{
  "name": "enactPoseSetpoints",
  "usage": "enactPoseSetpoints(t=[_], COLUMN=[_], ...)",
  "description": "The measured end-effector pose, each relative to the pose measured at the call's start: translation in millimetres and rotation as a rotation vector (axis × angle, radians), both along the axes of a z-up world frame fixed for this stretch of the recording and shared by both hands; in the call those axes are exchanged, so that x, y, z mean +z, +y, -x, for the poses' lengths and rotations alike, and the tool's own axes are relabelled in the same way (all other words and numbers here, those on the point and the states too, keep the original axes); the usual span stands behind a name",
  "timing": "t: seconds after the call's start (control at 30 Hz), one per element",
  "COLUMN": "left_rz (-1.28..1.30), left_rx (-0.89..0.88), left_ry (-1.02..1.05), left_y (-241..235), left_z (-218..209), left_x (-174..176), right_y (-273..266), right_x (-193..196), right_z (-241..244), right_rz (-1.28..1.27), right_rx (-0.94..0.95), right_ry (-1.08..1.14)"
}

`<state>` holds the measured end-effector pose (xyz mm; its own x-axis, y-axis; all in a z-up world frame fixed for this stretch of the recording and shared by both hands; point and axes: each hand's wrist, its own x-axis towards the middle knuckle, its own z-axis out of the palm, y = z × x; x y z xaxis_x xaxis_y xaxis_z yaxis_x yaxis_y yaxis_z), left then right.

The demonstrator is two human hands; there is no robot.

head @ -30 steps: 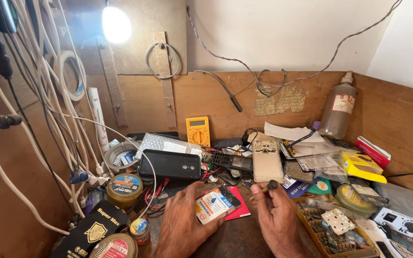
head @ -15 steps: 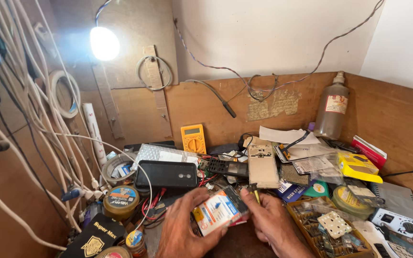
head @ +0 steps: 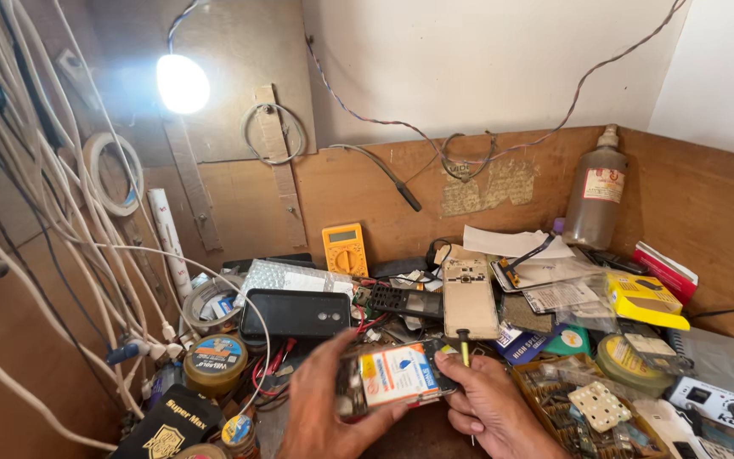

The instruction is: The person uses a small screwdriver to remove screws from a disassembled smartphone and detaches a small circuit board. They then place the board on a red card and continue to manipulate it with the screwdriver.

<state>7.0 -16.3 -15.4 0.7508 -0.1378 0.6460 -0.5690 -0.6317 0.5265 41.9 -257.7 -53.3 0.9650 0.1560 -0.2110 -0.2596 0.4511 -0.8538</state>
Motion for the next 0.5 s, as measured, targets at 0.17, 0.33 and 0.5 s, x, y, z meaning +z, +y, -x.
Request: enactPoseSetpoints(t=[0.17,0.33,0.5], left_rz=[0.525,1.336,1.518], left_rx=[0.264,0.057,-0.188], left_ry=[-0.107,0.168,0.675], left_y=[-6.3,-41.0,-73.5], left_z=[-3.7,-28.1,-37.4], left_x=[-15.0,-50.6,-61.9], right_y=[-2.7,2.9,12.8], right_x=[-2.1,-3.3,-1.2], right_z=[-6.8,-3.7,1.2], right_rz=[-0.162,-0.226,-0.232], right_rx=[-0.121,-0.159,-0.051], right_ry=[0.035,0.012,-0.067])
